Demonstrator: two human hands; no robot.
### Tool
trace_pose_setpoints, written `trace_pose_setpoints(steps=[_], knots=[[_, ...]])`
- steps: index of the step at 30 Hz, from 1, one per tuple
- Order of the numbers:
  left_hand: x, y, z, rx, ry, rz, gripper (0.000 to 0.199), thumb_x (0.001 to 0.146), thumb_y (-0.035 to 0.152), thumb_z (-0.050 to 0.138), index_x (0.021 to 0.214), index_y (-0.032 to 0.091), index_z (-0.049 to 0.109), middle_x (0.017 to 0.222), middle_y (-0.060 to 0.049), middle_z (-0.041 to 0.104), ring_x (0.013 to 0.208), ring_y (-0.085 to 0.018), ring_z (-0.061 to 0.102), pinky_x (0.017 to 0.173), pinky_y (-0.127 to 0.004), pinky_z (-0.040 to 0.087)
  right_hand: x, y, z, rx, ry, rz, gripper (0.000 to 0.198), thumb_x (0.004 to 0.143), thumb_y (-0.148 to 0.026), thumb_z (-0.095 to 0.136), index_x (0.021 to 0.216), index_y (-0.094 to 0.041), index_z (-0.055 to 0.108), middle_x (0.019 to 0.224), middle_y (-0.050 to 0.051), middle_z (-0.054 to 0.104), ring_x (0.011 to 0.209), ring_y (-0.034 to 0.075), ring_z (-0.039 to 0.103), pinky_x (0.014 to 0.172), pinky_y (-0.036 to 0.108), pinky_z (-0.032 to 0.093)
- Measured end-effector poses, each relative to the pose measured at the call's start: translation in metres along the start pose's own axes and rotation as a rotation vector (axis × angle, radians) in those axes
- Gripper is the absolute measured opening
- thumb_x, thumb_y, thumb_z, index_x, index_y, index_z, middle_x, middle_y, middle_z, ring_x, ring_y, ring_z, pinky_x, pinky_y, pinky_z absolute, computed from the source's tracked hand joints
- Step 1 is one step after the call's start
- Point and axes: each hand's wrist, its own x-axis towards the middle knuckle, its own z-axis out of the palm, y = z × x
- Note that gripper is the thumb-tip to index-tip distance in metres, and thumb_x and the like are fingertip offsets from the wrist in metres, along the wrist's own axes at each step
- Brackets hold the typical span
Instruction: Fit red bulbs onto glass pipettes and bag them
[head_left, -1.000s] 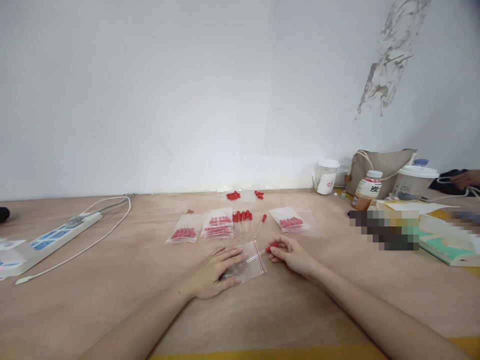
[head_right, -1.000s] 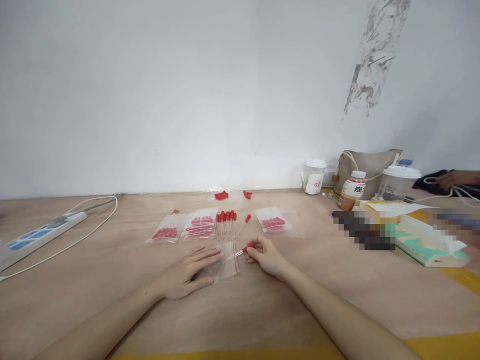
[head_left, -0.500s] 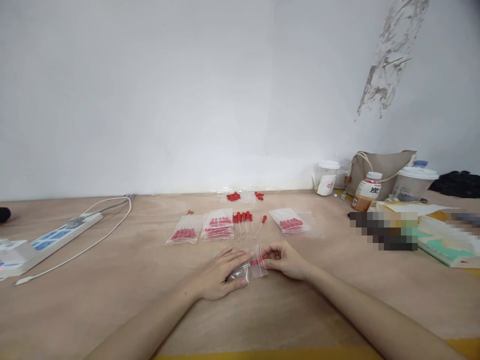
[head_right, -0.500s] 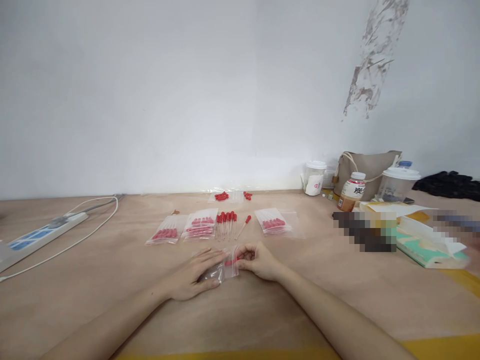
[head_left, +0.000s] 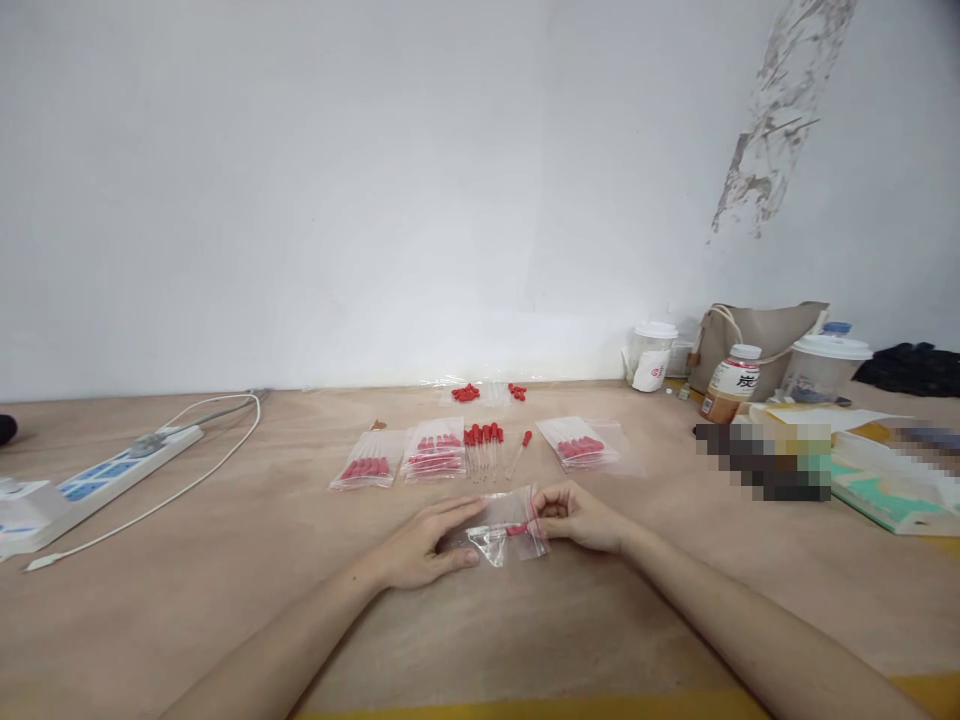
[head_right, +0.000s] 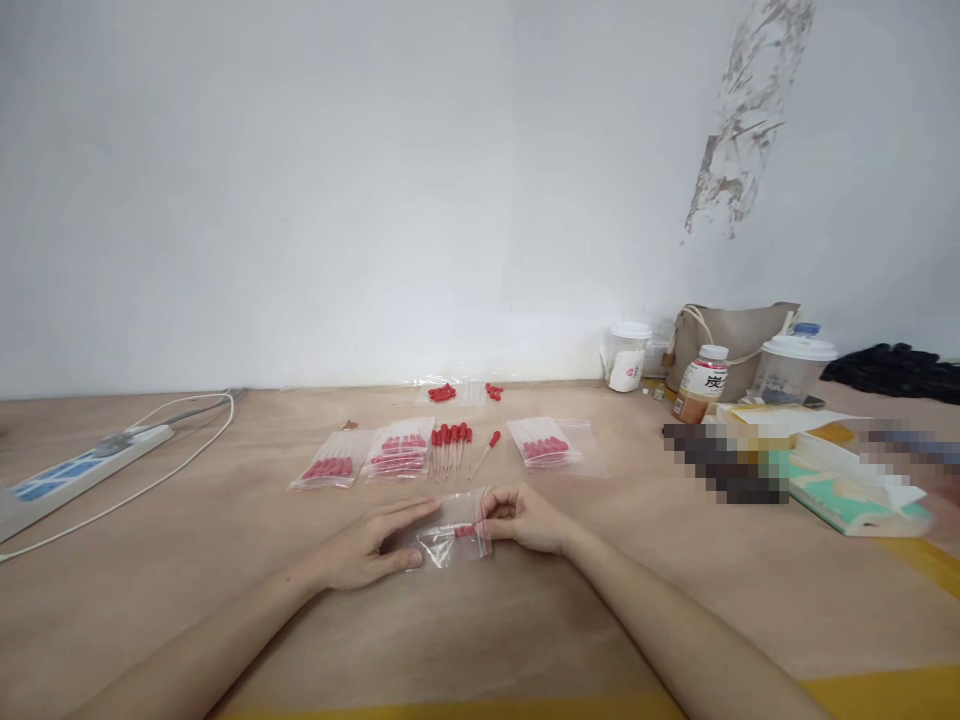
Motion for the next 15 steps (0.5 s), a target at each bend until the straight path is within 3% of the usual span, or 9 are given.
trace_pose_setpoints(steps=[5, 9, 11, 15], knots=[[-0.005, -0.009, -0.003, -0.016, -0.031, 0.017, 0.047, 0.082, 0.042, 0.047, 0.125, 0.027, 0.039, 0.132, -0.004, 0.039, 0.119, -0.021, 0.036, 0.099, -0.038, 0.028, -0.006, -0.011, -0.006, -0.14, -0.051, -0.059, 0.023, 0.058, -0.033, 0.07, 0.071, -0.015, 0.068, 0.079, 0.003, 0.059, 0.075, 0.013, 0.054, 0.069, 0.025, 0.043], [-0.005, -0.008, -0.001, -0.02, -0.035, 0.006, 0.043, 0.082, 0.042, 0.046, 0.123, 0.029, 0.042, 0.132, -0.003, 0.038, 0.12, -0.021, 0.035, 0.099, -0.039, 0.028, -0.01, -0.023, -0.005, -0.342, -0.156, -0.142, 0.023, 0.067, -0.033, 0.063, 0.084, -0.018, 0.068, 0.095, 0.004, 0.057, 0.09, 0.015, 0.052, 0.079, 0.027, 0.041], [-0.006, -0.008, -0.001, -0.026, -0.035, 0.005, 0.041, 0.082, 0.042, 0.046, 0.121, 0.029, 0.045, 0.132, -0.003, 0.038, 0.12, -0.021, 0.035, 0.099, -0.039, 0.028, -0.01, -0.02, -0.008, -0.433, -0.032, -0.142, 0.021, 0.071, -0.029, 0.059, 0.087, -0.017, 0.066, 0.092, 0.004, 0.058, 0.085, 0.014, 0.053, 0.075, 0.027, 0.042], [-0.006, -0.008, -0.001, -0.028, -0.033, 0.017, 0.037, 0.083, 0.041, 0.045, 0.118, 0.029, 0.048, 0.132, -0.003, 0.038, 0.12, -0.021, 0.035, 0.098, -0.04, 0.028, -0.002, -0.011, -0.015, -0.761, 0.387, -0.085, 0.016, 0.075, -0.021, 0.049, 0.079, -0.015, 0.064, 0.073, 0.004, 0.061, 0.066, 0.014, 0.053, 0.062, 0.026, 0.04]])
